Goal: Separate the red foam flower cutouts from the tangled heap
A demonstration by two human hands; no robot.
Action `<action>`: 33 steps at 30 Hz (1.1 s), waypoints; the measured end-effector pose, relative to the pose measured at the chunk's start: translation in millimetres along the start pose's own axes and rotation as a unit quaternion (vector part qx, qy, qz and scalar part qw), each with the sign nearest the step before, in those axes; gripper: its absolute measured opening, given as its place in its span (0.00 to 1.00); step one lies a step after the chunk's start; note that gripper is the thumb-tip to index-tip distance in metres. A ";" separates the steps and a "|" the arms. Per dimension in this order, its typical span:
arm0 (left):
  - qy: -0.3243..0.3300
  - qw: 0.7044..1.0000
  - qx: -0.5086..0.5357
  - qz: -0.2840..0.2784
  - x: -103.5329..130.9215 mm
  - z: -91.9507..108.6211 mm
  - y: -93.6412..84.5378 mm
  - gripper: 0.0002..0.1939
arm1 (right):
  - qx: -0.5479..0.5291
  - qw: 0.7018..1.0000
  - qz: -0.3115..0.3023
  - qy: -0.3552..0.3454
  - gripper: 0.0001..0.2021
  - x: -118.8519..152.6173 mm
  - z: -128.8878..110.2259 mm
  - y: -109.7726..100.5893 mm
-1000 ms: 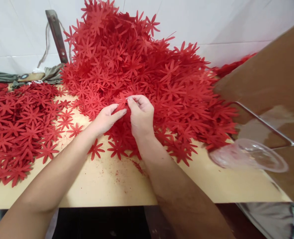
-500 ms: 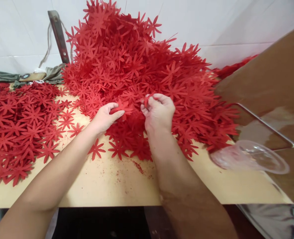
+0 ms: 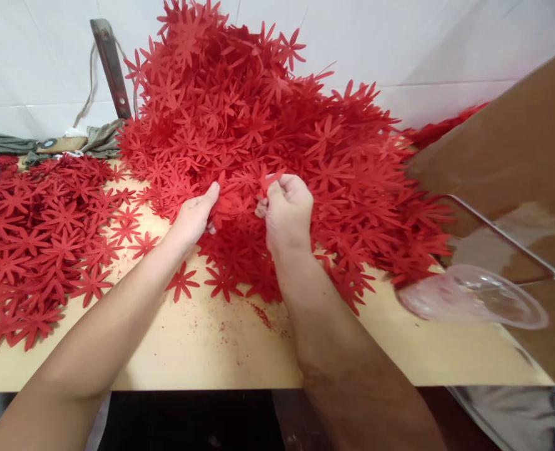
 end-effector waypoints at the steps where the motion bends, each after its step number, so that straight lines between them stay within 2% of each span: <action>1: -0.008 1.000 0.007 0.001 -0.6 -1.7 -0.1 0.28 | 0.002 1.000 0.000 -0.001 0.15 0.0 0.6 -0.8; 8: -0.043 0.997 0.054 -0.018 -3.6 -10.3 3.8 0.31 | 0.080 0.994 -0.010 -0.078 0.20 4.4 -14.7 -0.5; 10: -0.053 0.996 0.058 -0.036 -2.8 -11.2 6.2 0.32 | 0.074 0.993 -0.057 -0.070 0.22 9.6 -18.6 9.1; 11: -0.054 0.996 0.062 -0.044 -2.2 -11.1 7.0 0.33 | 0.068 0.991 -0.100 -0.055 0.22 13.3 -19.2 16.8; 13: -0.055 0.995 0.072 -0.051 -0.8 -10.3 7.4 0.33 | 0.062 0.979 -0.194 -0.023 0.20 22.8 -19.3 33.0; 15: -0.057 0.994 0.075 -0.056 0.8 -9.1 7.7 0.32 | 0.067 0.969 -0.240 -0.005 0.17 29.9 -19.6 41.4; 19: -0.046 0.993 0.075 -0.077 4.4 -3.6 11.2 0.25 | 0.042 0.980 -0.194 0.007 0.13 28.6 -20.0 37.4; 23: -0.011 0.992 0.077 -0.102 7.1 4.2 17.0 0.21 | -0.018 0.988 -0.149 0.049 0.12 24.5 -14.4 32.7; 25: 0.004 0.994 0.063 -0.095 7.6 6.5 17.7 0.16 | -0.028 0.988 -0.137 0.068 0.13 23.2 -11.1 31.5; 28: 0.002 0.996 0.052 -0.069 6.8 5.7 15.7 0.13 | -0.013 0.992 -0.114 0.058 0.14 19.6 -10.9 26.3; 30: -0.006 0.997 0.053 -0.048 5.4 4.1 12.4 0.14 | 0.001 0.992 -0.119 0.044 0.14 17.5 -11.8 24.2; 33: -0.008 0.998 0.055 -0.013 3.5 3.5 4.8 0.20 | 0.027 0.984 -0.172 0.023 0.14 18.1 -13.5 27.8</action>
Point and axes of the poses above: each hand's wrist, its own x-axis away from the middle knuckle, its own y-axis out of the palm, z = x × y, the point moved 7 cm from there along -x, towards the middle knuckle, and after that the axes turned 1 degree about -y, right-handed, at the moved point
